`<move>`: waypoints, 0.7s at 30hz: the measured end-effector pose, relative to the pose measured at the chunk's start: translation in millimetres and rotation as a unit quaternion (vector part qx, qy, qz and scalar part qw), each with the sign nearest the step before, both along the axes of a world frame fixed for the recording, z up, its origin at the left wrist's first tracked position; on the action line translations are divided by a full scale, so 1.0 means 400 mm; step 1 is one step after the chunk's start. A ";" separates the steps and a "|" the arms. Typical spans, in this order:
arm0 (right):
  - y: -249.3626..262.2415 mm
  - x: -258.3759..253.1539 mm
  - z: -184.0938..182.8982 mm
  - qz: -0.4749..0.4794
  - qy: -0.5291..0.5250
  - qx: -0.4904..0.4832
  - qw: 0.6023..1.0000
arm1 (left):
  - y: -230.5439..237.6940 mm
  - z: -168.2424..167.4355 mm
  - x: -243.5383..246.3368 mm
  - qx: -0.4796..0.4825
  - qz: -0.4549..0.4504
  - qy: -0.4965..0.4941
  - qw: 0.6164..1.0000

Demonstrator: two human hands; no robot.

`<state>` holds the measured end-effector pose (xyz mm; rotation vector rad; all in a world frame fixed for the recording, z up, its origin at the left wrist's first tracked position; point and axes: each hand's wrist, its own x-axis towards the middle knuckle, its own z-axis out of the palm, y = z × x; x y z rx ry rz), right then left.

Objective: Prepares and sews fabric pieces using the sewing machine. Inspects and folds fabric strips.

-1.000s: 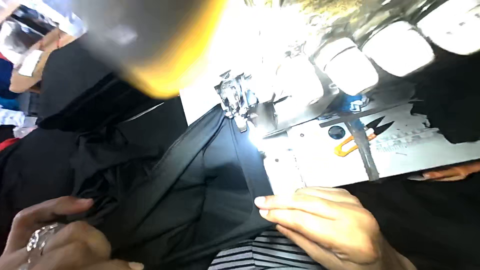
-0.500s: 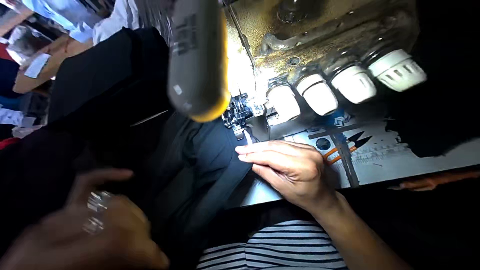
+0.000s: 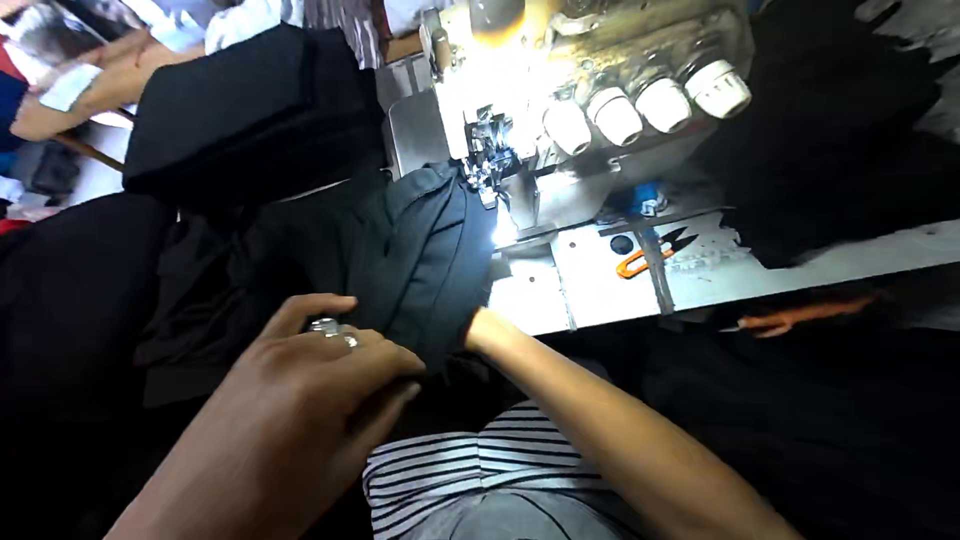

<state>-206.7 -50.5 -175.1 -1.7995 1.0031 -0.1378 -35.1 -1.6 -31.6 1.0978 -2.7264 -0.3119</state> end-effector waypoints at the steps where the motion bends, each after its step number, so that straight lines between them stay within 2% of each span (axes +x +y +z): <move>1: 0.013 -0.044 0.047 -0.013 -0.002 -0.024 1.000 | 0.001 0.005 0.024 0.005 0.022 0.016 1.000; 4: 0.067 -0.164 0.047 -0.103 -0.122 -0.170 0.972 | 0.006 0.010 0.061 0.022 0.060 0.053 0.997; 6: 0.076 -0.206 0.075 -0.172 -0.194 -0.297 0.919 | 0.005 0.005 0.063 0.027 0.062 0.068 0.995; 8: 0.059 -0.221 0.115 -0.176 -0.194 -0.393 0.881 | -0.002 0.005 0.056 0.022 0.051 0.073 0.996; 11: 0.038 -0.235 0.109 -0.121 -0.176 -0.417 0.883 | -0.010 0.018 0.041 0.008 0.032 0.062 0.998; 13: 0.036 -0.253 0.100 -0.126 -0.180 -0.413 0.884 | -0.011 0.034 0.027 -0.016 0.022 0.045 0.999; 16: 0.045 -0.248 0.129 -0.137 -0.159 -0.478 0.853 | -0.001 0.037 0.003 -0.045 0.002 0.033 0.998; 19: 0.045 -0.218 0.142 -0.081 -0.165 -0.547 0.817 | 0.004 0.032 -0.015 -0.066 -0.002 0.028 0.997; 21: 0.046 -0.212 0.138 -0.066 -0.178 -0.561 0.806 | 0.005 0.032 -0.022 -0.083 0.006 0.020 0.996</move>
